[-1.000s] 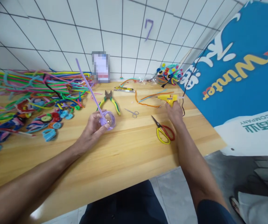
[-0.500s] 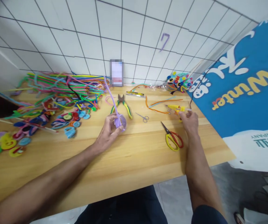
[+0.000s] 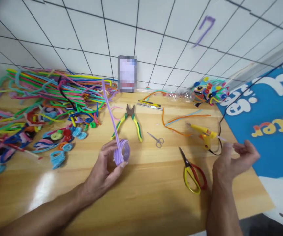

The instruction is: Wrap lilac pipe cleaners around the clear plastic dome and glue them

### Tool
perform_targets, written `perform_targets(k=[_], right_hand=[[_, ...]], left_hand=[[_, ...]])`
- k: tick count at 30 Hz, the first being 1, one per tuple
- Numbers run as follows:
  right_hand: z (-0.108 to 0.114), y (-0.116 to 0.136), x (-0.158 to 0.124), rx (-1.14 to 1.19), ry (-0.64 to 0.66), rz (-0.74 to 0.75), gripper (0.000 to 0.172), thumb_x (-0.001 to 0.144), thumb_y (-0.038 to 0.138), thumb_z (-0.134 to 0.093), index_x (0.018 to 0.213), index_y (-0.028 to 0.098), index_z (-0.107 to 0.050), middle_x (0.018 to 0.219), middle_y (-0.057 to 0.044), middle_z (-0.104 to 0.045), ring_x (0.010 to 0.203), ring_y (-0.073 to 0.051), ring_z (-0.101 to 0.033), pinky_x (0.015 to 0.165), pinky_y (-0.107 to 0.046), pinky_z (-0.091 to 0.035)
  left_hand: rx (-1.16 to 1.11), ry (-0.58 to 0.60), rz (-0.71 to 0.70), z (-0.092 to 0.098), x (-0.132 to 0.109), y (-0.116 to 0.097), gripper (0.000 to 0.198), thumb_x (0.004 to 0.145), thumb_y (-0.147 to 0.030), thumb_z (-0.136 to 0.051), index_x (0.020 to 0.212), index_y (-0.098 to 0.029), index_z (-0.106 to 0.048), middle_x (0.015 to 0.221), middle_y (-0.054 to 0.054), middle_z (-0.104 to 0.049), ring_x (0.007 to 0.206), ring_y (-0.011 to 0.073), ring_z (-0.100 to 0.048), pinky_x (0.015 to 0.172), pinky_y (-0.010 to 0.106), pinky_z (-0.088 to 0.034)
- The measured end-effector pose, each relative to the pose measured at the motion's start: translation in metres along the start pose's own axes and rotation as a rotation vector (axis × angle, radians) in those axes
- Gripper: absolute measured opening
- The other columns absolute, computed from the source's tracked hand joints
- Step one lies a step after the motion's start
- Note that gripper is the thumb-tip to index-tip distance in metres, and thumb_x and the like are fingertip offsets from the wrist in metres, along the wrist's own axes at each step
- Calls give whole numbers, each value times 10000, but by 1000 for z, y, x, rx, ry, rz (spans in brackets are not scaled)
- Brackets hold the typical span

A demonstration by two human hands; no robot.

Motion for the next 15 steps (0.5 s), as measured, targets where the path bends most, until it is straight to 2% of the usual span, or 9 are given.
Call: perform_targets(k=[3, 6, 9, 10, 12, 15], right_hand=[[-3, -2, 2, 24, -29, -11, 440, 882, 423, -732, 1310, 338, -677, 1109, -125, -697, 1084, -421, -716, 1006, -695, -545], [-8, 4, 12, 60, -79, 21, 475, 826, 427, -749, 1274, 283, -687, 1090, -130, -685, 1045, -414, -712, 956, -658, -557], [-3, 26, 19, 87, -127, 34, 404, 866, 466, -704, 1199, 237, -699, 1096, -155, -688, 1015, -375, -699, 949, -604, -559], [-4, 37, 19, 94, -104, 32, 390, 873, 490, -688, 1159, 226, -706, 1073, -152, -695, 993, -359, -694, 954, -594, -559], [-16, 65, 11, 117, 78, 16, 388, 883, 537, -672, 1092, 215, -730, 1021, -127, -725, 948, -319, -688, 959, -565, -566], [-49, 113, -31, 281, 514, -49, 398, 889, 559, -713, 1069, 210, -776, 1029, -108, -787, 955, -284, -711, 944, -492, -577]], left_hand=[[14, 3, -8, -3, 2, 5, 559, 1037, -174, -693, 1535, -254, -452, 1552, 184, -561, 1523, 303, -547, 1244, 551, -535], [-2, -12, 9, -7, 9, 21, 537, 1038, -185, -671, 1521, -271, -451, 1549, 170, -559, 1514, 305, -561, 1236, 558, -542], [-37, -22, -11, -10, 15, 32, 516, 1034, -238, -677, 1498, -284, -456, 1522, 157, -568, 1486, 301, -585, 1224, 548, -550], [-47, -31, -6, -10, 17, 36, 498, 1034, -251, -676, 1483, -284, -463, 1519, 153, -572, 1494, 302, -579, 1243, 555, -534], [-81, -23, 7, -13, 21, 42, 477, 1027, -284, -674, 1459, -272, -472, 1503, 154, -584, 1484, 309, -587, 1232, 556, -538], [-138, 3, 45, -17, 26, 51, 499, 989, -323, -697, 1434, -247, -486, 1492, 164, -596, 1382, 311, -645, 1178, 561, -569]])
Point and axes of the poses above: each hand's wrist, its own x-axis towards the middle knuckle, its own z-axis out of the back of the hand, y = z × x, the point moved 10 cm from there along x, towards the middle knuckle
